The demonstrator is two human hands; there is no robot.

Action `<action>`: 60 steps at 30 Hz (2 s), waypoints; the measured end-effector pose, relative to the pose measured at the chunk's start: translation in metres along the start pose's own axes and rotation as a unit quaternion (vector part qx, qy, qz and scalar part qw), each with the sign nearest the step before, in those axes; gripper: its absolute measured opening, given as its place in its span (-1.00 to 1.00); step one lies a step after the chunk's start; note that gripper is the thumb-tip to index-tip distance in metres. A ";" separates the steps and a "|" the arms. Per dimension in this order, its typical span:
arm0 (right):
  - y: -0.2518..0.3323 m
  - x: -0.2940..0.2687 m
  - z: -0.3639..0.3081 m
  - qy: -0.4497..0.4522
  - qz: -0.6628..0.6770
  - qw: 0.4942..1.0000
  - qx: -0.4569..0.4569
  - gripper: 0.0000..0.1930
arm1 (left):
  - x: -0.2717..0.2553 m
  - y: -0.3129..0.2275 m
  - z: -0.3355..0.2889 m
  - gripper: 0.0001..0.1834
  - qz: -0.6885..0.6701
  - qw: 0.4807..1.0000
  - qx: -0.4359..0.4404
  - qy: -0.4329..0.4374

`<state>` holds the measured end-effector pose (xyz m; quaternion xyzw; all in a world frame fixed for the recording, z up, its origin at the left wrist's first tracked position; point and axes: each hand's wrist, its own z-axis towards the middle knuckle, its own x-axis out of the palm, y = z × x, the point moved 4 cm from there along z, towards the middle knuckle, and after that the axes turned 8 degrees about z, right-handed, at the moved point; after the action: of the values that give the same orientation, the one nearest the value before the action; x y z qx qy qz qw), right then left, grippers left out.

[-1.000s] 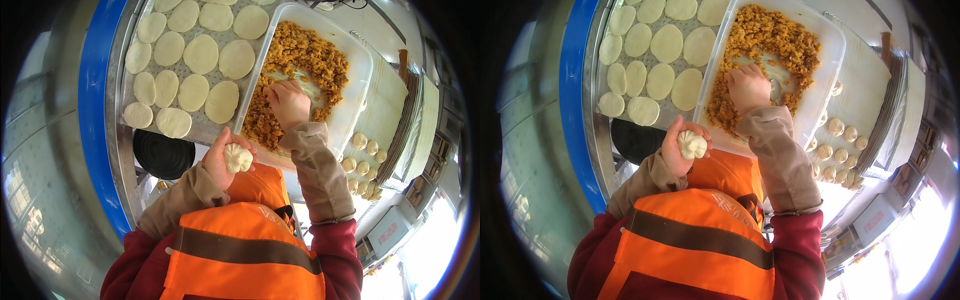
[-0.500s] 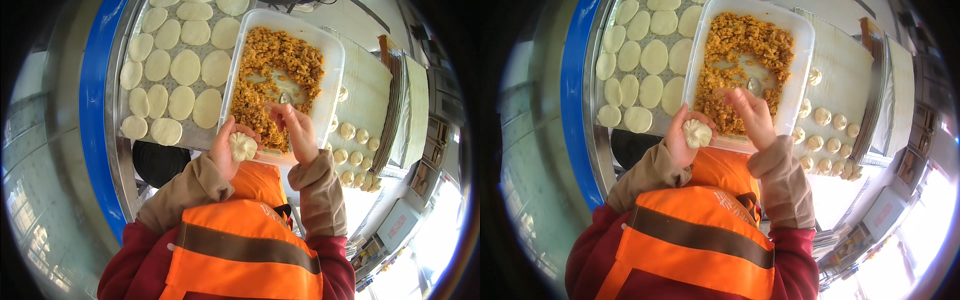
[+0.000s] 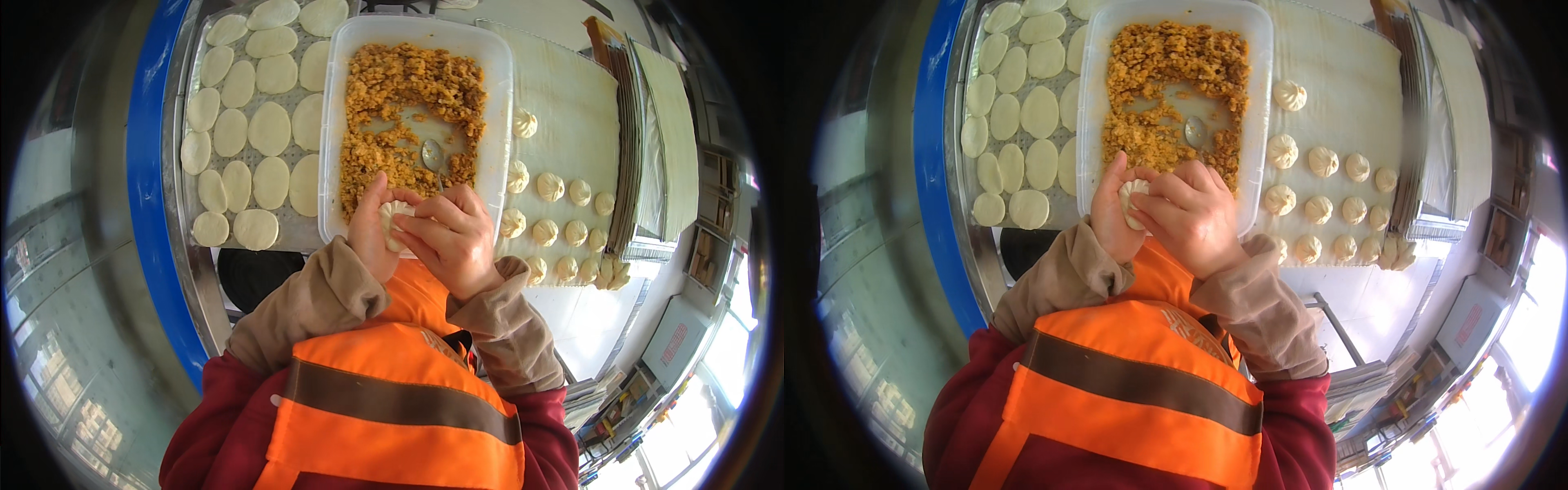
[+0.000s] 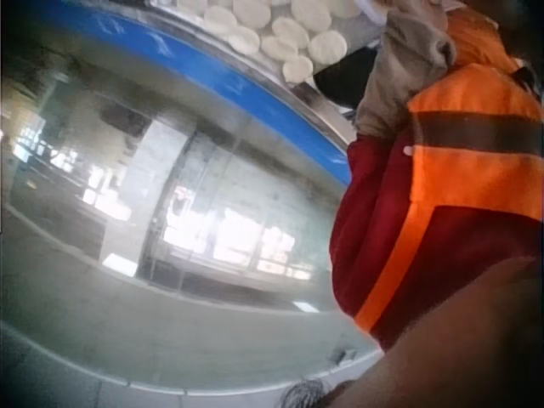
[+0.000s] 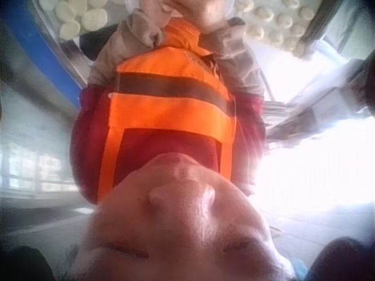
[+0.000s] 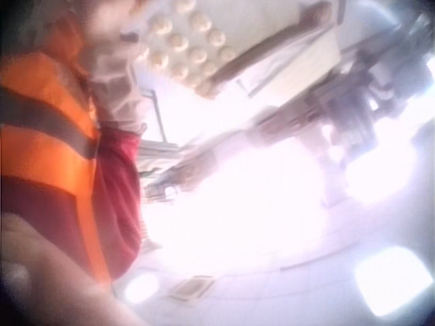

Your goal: The person repeatedly scoops a crumbly filling onto round dough discs, folds and pleats them into buns, and places them on a tray. The process is repeated continuously with consistent hand motions.

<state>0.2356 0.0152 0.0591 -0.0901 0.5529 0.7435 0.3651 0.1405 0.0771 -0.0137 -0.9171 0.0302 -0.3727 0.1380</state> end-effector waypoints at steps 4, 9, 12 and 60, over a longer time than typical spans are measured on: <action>-0.006 -0.021 -0.008 -0.002 0.098 0.990 0.099 -0.55 | 0.016 0.007 0.005 -0.38 0.039 0.996 -0.025 0.081; -0.001 -0.055 -0.023 0.008 0.004 0.993 0.121 -0.36 | 0.048 0.020 0.016 -0.28 0.114 0.984 -0.058 0.125; -0.013 -0.066 -0.035 0.024 0.036 0.993 0.112 -0.36 | 0.073 0.037 0.028 -0.22 0.153 0.975 -0.077 0.144; -0.111 0.052 -0.055 0.235 -0.239 0.858 0.389 -0.68 | -0.165 -0.131 0.053 -0.63 0.849 0.464 0.113 -0.223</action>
<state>0.2550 0.0025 -0.0734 -0.2426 0.8277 0.3147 0.3963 0.0520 0.2411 -0.1258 -0.4679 0.7200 0.1456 0.4914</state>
